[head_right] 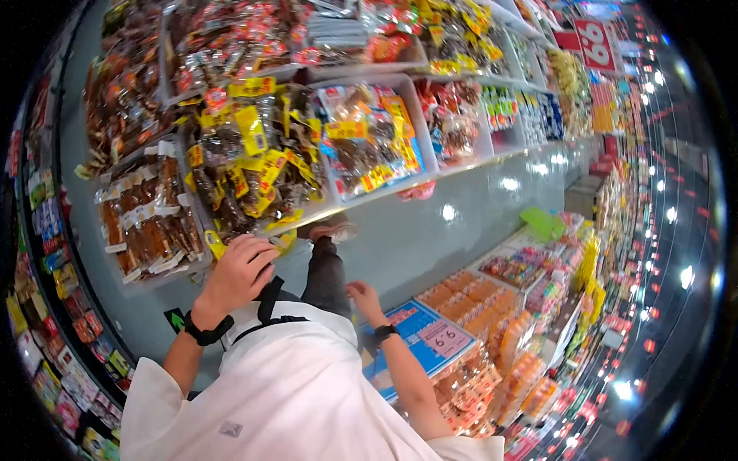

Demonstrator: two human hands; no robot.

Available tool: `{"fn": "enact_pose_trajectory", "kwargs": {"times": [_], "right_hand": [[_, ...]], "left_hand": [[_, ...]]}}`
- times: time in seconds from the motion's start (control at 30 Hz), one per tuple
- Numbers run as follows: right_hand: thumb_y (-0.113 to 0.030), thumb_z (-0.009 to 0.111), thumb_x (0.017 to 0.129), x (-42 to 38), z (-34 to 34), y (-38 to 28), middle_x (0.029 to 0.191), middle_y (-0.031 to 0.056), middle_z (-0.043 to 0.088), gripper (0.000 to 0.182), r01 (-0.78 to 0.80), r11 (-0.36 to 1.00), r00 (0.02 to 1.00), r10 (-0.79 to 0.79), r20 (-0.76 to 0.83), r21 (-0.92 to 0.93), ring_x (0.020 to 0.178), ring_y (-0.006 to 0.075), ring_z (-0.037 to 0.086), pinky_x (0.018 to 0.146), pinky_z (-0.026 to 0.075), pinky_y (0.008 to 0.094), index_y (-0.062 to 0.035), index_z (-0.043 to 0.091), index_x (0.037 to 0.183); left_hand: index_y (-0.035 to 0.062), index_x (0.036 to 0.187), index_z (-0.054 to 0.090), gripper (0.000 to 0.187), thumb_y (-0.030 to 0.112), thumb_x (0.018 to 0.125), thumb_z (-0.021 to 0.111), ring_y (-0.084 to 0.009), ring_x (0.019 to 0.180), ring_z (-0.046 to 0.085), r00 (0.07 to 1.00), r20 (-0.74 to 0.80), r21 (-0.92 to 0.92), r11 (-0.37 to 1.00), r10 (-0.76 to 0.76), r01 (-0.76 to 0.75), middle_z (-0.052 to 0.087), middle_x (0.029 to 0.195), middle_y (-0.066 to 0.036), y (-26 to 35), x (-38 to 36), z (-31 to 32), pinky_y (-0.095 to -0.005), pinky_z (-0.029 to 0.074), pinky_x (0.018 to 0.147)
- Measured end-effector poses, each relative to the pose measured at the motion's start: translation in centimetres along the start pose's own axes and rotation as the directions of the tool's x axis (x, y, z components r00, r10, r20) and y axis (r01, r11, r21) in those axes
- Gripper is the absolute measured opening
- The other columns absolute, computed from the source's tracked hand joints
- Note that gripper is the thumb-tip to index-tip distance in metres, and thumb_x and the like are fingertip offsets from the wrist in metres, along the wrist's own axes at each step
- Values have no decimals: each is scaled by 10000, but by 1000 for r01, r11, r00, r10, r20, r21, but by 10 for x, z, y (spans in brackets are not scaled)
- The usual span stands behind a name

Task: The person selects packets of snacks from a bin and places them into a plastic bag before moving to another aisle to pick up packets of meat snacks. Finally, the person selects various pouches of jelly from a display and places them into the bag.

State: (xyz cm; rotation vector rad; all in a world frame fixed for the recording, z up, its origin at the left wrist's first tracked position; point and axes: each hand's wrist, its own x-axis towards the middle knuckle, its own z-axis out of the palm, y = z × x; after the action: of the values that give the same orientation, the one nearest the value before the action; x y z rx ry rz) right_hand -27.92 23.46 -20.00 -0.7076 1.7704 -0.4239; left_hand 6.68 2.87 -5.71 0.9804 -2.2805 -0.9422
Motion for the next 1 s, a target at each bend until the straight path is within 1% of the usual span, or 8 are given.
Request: {"fn": "enact_pose_trajectory", "kwargs": {"times": [0.33, 0.47, 0.57, 0.63, 0.73, 0.77, 0.9, 1.0], "right_hand": [[-181, 633, 940, 14, -42, 127, 878, 107, 709, 236, -159, 960, 984, 172, -42, 229, 772, 172, 681, 675, 551, 309, 24, 668, 1051], [-182, 634, 932, 60, -65, 181, 805, 83, 698, 227, -196, 959, 978, 206, -25, 203, 697, 160, 665, 640, 531, 300, 18, 663, 1035], [-138, 611, 918, 101, -69, 219, 790, 70, 690, 178, -151, 971, 973, 179, -149, 183, 663, 151, 647, 623, 518, 302, 7, 660, 1010], [-128, 603, 913, 130, -68, 234, 785, 69, 686, 160, -111, 946, 964, 176, -198, 303, 663, 150, 644, 625, 515, 305, 3, 657, 986], [-162, 598, 900, 150, -75, 230, 816, 125, 695, 183, -118, 891, 955, 223, -197, 438, 745, 231, 669, 688, 517, 349, -4, 662, 969], [-205, 601, 892, 161, -82, 231, 852, 182, 708, 225, -141, 889, 963, 225, -148, 435, 826, 312, 696, 749, 523, 388, -8, 671, 976], [-197, 597, 887, 216, -78, 300, 885, 191, 708, 232, -167, 888, 951, 260, -169, 429, 860, 327, 691, 773, 522, 401, -7, 671, 997], [-191, 574, 890, 251, -113, 332, 913, 194, 701, 229, -196, 872, 941, 296, -165, 448, 887, 347, 681, 791, 520, 425, -9, 673, 987]], "left_hand": [[46, 1043, 636, 223, 99, 835, 696, -286, 974, 622, 946, 260, -96, 980, 192, -172, 662, 1006, -85, 88, 68, 98, -404, 492, 873], [37, 1056, 655, 199, 111, 872, 670, -319, 945, 638, 875, 480, -149, 989, 61, 13, 668, 990, -134, 100, 87, 182, -403, 504, 823], [42, 1136, 632, 245, 123, 906, 648, -269, 915, 656, 811, 577, -215, 938, -102, 272, 666, 1006, -149, 73, 70, 288, -363, 515, 799], [38, 1319, 553, 413, 192, 938, 596, -358, 1129, 618, 649, 669, -233, 726, -363, 647, 646, 1221, -195, 44, 62, 356, -431, 490, 960], [84, 1359, 496, 443, 174, 940, 607, -186, 899, 646, 572, 685, 13, 793, -451, 609, 660, 1022, -122, -22, 23, 458, -321, 508, 833], [87, 1380, 474, 490, 190, 921, 612, -214, 907, 651, 525, 709, -2, 743, -472, 670, 666, 1025, -131, -39, 14, 480, -345, 510, 842], [88, 1387, 461, 501, 196, 918, 599, -242, 906, 653, 285, 796, 319, 771, -534, 552, 671, 1012, -139, -141, -9, 587, -373, 512, 848], [104, 1389, 465, 493, 175, 918, 589, -216, 875, 655, 330, 768, 353, 793, -549, 497, 680, 991, -105, -177, 59, 658, -345, 517, 800]]}}
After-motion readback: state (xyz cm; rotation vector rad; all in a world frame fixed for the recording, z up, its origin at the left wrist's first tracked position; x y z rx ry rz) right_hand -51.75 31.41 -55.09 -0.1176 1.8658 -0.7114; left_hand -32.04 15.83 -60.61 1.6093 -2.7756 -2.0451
